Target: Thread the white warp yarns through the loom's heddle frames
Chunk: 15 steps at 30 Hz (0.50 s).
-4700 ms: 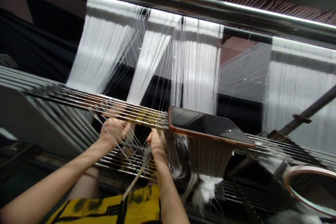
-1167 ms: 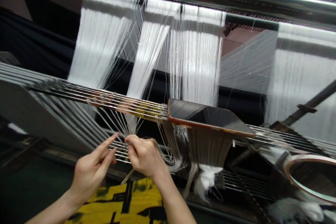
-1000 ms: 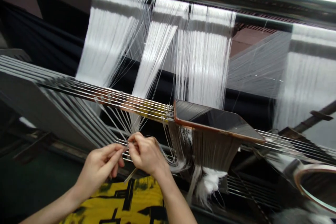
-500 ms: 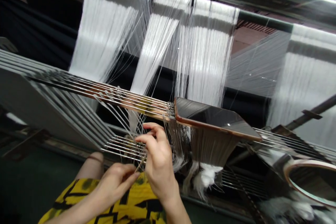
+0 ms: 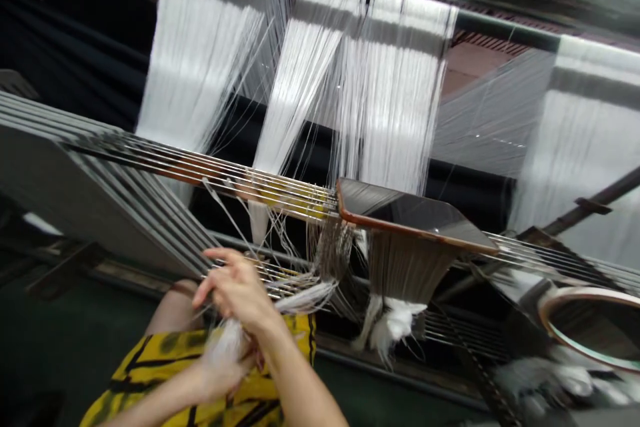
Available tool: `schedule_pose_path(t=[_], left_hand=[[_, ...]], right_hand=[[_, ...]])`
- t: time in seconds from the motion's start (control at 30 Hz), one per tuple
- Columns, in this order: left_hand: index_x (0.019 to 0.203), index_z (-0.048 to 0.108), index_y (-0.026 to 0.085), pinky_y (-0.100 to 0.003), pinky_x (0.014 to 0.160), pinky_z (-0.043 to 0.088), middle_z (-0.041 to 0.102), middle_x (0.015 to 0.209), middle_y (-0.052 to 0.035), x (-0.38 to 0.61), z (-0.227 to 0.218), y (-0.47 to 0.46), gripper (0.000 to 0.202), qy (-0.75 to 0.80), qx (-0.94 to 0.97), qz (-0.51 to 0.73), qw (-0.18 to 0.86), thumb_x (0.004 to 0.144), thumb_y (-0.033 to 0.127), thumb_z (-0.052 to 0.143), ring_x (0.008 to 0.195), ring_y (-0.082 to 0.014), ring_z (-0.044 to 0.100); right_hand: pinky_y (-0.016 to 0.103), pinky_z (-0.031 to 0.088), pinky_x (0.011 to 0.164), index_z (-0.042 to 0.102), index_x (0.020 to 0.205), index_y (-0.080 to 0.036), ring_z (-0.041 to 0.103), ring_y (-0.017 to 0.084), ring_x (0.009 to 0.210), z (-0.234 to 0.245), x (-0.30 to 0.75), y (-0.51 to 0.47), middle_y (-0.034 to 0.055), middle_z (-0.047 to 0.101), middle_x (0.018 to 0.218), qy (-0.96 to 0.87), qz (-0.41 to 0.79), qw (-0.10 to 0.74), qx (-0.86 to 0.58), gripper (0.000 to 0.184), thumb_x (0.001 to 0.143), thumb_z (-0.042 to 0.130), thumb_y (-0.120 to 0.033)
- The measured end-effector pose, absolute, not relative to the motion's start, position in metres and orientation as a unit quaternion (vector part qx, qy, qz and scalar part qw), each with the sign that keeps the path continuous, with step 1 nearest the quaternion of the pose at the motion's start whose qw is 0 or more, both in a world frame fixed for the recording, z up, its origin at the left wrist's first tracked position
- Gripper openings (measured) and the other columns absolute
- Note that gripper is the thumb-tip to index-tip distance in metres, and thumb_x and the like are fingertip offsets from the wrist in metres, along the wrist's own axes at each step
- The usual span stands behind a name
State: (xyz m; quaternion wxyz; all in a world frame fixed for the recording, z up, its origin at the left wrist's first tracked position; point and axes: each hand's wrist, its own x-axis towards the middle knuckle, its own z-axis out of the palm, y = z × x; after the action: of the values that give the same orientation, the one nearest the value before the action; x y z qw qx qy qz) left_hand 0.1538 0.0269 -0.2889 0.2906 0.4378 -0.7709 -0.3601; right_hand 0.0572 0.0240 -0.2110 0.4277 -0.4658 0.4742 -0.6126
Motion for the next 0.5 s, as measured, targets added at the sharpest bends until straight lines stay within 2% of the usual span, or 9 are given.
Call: schedule_pose_path(t=[0.03, 0.1, 0.17, 0.2, 0.27, 0.3, 0.37, 0.43, 0.5], left_hand=[[0.043, 0.056, 0.022, -0.02, 0.044, 0.042, 0.054, 0.043, 0.002, 0.164, -0.287, 0.023, 0.021, -0.795, 0.395, -0.377, 0.264, 0.064, 0.022, 0.057, 0.044, -0.0126, 0.05], [0.048, 0.059, 0.021, -0.021, 0.044, 0.039, 0.054, 0.045, 0.0019, 0.19, -0.275, 0.009, 0.018, -0.824, 0.311, -0.453, 0.137, 0.065, 0.025, 0.059, 0.043, -0.0123, 0.049], [0.064, 0.065, 0.019, -0.02, 0.038, 0.03, 0.047, 0.039, 0.0037, 0.216, -0.257, -0.007, 0.028, -0.803, 0.251, -0.54, -0.002, 0.078, 0.035, 0.047, 0.033, -0.01, 0.04], [0.074, 0.065, 0.018, -0.02, 0.038, 0.028, 0.042, 0.037, 0.0052, 0.225, -0.248, -0.015, 0.035, -0.788, 0.26, -0.558, -0.007, 0.082, 0.041, 0.04, 0.032, -0.0093, 0.035], [0.078, 0.062, 0.018, -0.02, 0.046, 0.033, 0.047, 0.043, 0.0034, 0.233, -0.233, -0.028, 0.039, -0.818, 0.353, -0.434, 0.135, 0.086, 0.042, 0.032, 0.04, -0.0108, 0.045], [0.077, 0.061, 0.019, -0.021, 0.052, 0.036, 0.057, 0.053, -0.0001, 0.232, -0.23, -0.032, 0.037, -0.846, 0.382, -0.338, 0.158, 0.086, 0.04, 0.032, 0.051, -0.0132, 0.053], [0.078, 0.06, 0.019, -0.024, 0.056, 0.037, 0.064, 0.064, -0.0046, 0.228, -0.23, -0.038, 0.034, -0.853, 0.473, -0.158, 0.155, 0.086, 0.035, 0.031, 0.061, -0.0181, 0.059], [0.082, 0.061, 0.02, -0.026, 0.054, 0.037, 0.066, 0.066, -0.0067, 0.23, -0.238, -0.039, 0.035, -0.838, 0.522, -0.084, 0.131, 0.086, 0.033, 0.029, 0.061, -0.0212, 0.061], [0.078, 0.062, 0.021, -0.028, 0.051, 0.038, 0.066, 0.063, -0.0066, 0.238, -0.247, -0.041, 0.032, -0.839, 0.505, -0.103, 0.174, 0.084, 0.034, 0.033, 0.057, -0.0234, 0.061]], right_hand=[[0.014, 0.02, 0.027, 0.059, 0.096, -0.015, 0.027, 0.002, 0.026, -0.214, 0.052, 0.016, -0.0066, 0.054, 0.048, 0.471, -0.648, 0.42, -0.427, 0.043, 0.066, 0.067, -0.044], [0.013, 0.012, 0.028, 0.055, 0.101, -0.018, 0.019, 0.0, 0.028, -0.221, 0.031, 0.015, -0.0101, 0.048, 0.049, 0.468, -0.707, 0.388, -0.362, 0.044, 0.07, 0.061, -0.048], [0.014, 0.008, 0.03, 0.054, 0.1, -0.019, 0.015, 0.0, 0.03, -0.227, 0.003, 0.029, -0.0118, 0.042, 0.049, 0.465, -0.741, 0.364, -0.32, 0.044, 0.068, 0.062, -0.049], [0.014, 0.007, 0.03, 0.054, 0.1, -0.02, 0.014, 0.0, 0.03, -0.231, -0.009, 0.037, -0.012, 0.04, 0.049, 0.465, -0.752, 0.356, -0.303, 0.045, 0.067, 0.063, -0.049], [0.015, 0.008, 0.031, 0.053, 0.099, -0.02, 0.014, 0.0, 0.031, -0.236, -0.026, 0.05, -0.0119, 0.038, 0.051, 0.468, -0.763, 0.351, -0.276, 0.046, 0.066, 0.064, -0.049], [0.015, 0.008, 0.031, 0.053, 0.099, -0.02, 0.015, 0.0, 0.031, -0.239, -0.03, 0.054, -0.0117, 0.038, 0.052, 0.47, -0.764, 0.352, -0.267, 0.046, 0.065, 0.065, -0.048], [0.015, 0.01, 0.031, 0.053, 0.1, -0.02, 0.016, 0.0, 0.032, -0.242, -0.031, 0.056, -0.0114, 0.039, 0.053, 0.474, -0.762, 0.359, -0.258, 0.046, 0.065, 0.065, -0.048], [0.015, 0.01, 0.031, 0.053, 0.1, -0.02, 0.017, 0.0, 0.032, -0.243, -0.028, 0.058, -0.0111, 0.041, 0.053, 0.476, -0.756, 0.367, -0.26, 0.047, 0.066, 0.066, -0.049], [0.015, 0.01, 0.031, 0.054, 0.098, -0.018, 0.017, 0.0, 0.031, -0.242, -0.024, 0.061, -0.0109, 0.042, 0.052, 0.478, -0.748, 0.372, -0.273, 0.046, 0.066, 0.066, -0.05]])
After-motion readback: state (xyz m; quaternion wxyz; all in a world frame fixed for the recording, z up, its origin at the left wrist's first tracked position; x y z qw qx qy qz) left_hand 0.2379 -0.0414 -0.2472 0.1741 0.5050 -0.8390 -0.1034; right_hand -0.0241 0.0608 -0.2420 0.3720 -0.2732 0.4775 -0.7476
